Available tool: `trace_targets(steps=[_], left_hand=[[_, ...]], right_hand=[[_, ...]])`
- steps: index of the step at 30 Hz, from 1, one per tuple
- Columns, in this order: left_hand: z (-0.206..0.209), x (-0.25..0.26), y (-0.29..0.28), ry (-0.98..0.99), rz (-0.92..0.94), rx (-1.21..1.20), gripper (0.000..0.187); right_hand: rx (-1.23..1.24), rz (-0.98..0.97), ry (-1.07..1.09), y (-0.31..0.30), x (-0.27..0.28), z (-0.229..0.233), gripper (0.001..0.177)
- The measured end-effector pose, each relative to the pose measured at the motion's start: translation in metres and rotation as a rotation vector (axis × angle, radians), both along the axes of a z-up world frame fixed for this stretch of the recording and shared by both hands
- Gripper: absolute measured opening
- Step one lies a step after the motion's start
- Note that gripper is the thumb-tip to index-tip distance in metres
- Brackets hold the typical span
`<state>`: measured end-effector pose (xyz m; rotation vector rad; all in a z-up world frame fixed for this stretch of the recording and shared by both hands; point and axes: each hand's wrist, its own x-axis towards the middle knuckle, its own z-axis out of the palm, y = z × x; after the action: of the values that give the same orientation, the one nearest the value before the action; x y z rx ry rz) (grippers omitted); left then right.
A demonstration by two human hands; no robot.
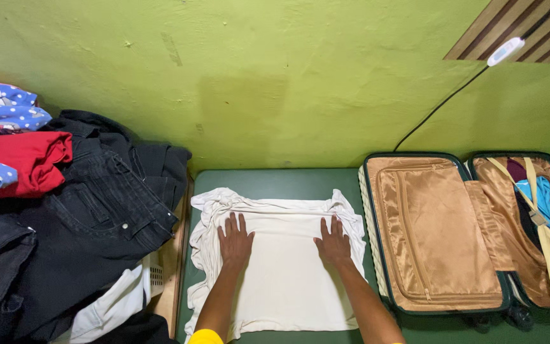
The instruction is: The person folds a blue cloth by hand on a green surface and places it into an open suitcase, then picks up a white shirt from a pile and folds it.
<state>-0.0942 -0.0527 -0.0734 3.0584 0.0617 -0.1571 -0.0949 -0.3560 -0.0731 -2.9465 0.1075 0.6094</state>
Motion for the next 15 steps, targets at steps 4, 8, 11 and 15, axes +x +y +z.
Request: trace_targets(steps=[4, 8, 11, 15], left_hand=[[0.012, -0.025, 0.0, -0.014, -0.115, -0.066, 0.062], [0.018, -0.066, -0.005, -0.014, -0.138, -0.11, 0.062], [0.011, -0.093, -0.007, -0.102, -0.142, -0.138, 0.065], [0.0, -0.127, 0.001, -0.136, -0.235, -0.2, 0.066]], right_hand=[[-0.003, 0.057, -0.081, 0.011, -0.02, 0.009, 0.071], [0.103, 0.084, -0.165, 0.023, -0.059, 0.002, 0.066], [0.153, 0.084, -0.204, 0.03, -0.088, 0.0, 0.068], [0.201, 0.131, -0.323, 0.029, -0.126, 0.008, 0.063]])
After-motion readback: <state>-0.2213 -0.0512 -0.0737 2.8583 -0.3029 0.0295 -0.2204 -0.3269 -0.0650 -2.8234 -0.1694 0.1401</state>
